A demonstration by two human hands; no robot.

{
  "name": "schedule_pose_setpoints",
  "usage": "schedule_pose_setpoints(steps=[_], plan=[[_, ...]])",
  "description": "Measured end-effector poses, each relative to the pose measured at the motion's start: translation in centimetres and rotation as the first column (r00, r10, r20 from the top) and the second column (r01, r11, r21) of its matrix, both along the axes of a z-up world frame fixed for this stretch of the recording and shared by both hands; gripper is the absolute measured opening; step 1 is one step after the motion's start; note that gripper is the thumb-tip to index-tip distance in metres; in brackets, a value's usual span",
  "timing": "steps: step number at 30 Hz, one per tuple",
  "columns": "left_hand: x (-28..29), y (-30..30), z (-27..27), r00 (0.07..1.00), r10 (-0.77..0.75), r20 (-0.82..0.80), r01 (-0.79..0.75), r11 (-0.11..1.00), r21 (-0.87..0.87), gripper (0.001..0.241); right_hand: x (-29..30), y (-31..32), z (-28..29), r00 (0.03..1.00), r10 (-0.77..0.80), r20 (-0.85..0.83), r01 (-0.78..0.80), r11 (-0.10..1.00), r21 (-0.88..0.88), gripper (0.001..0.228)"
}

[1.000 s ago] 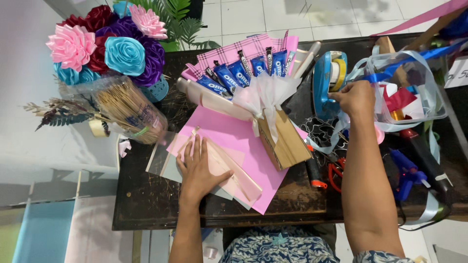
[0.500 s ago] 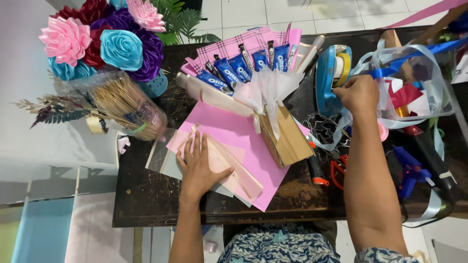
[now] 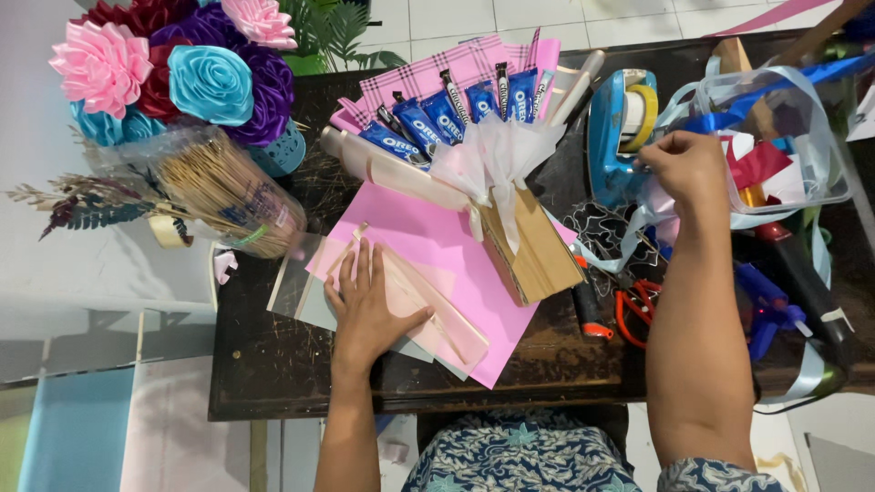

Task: The person cuts a sheet of translucent wrapping paper with a utility knife, then folds and wraps it around a bouquet of Oreo cookies. They secure the wrapping with tape and adjust the folds to complete the presentation.

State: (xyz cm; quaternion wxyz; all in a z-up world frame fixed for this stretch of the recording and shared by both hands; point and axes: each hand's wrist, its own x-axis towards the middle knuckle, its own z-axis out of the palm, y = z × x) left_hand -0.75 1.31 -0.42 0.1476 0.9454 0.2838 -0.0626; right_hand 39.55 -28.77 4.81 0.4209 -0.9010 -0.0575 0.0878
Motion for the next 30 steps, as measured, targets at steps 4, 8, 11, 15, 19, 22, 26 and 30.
schedule_pose_setpoints(steps=[4,8,11,15,19,22,26,30], plan=[[0.0,0.0,-0.2,1.000,0.005,-0.002,-0.005,1.000,0.000,0.145,-0.7,-0.2,0.8,0.999,0.000,-0.036,-0.001,1.000,-0.006,0.007],[0.1,0.0,0.1,1.000,0.008,0.004,-0.008,1.000,0.000,0.144,-1.0,-0.4,1.7,0.975,-0.019,-0.221,0.067,0.975,0.213,0.018],[0.1,0.0,0.1,1.000,0.007,-0.012,-0.008,1.000,-0.009,0.144,-0.9,-0.7,1.7,0.949,0.017,-0.315,0.095,0.937,0.336,0.019],[0.0,0.1,-0.2,1.000,0.010,0.012,-0.010,1.000,-0.009,0.145,-0.6,-1.1,1.4,0.933,0.042,-0.358,0.115,0.907,0.405,0.018],[0.1,0.1,-0.2,1.000,0.005,0.003,-0.005,1.000,0.000,0.146,-0.3,-1.4,1.3,0.937,0.003,-0.349,0.168,0.873,0.458,0.026],[0.0,0.0,0.1,1.000,-0.002,0.002,0.002,1.000,-0.004,0.144,-2.3,-0.8,4.2,0.933,-0.106,-0.344,0.292,0.782,0.550,0.028],[0.1,0.0,0.3,1.000,0.010,0.010,-0.010,0.999,-0.031,0.144,-5.9,-0.6,5.7,0.926,-0.181,-0.332,0.328,0.822,0.466,0.025],[0.1,-0.1,0.6,1.000,0.010,0.002,-0.009,1.000,-0.028,0.143,-8.0,-0.2,2.7,0.852,-0.196,-0.485,0.473,0.684,0.555,0.014]])
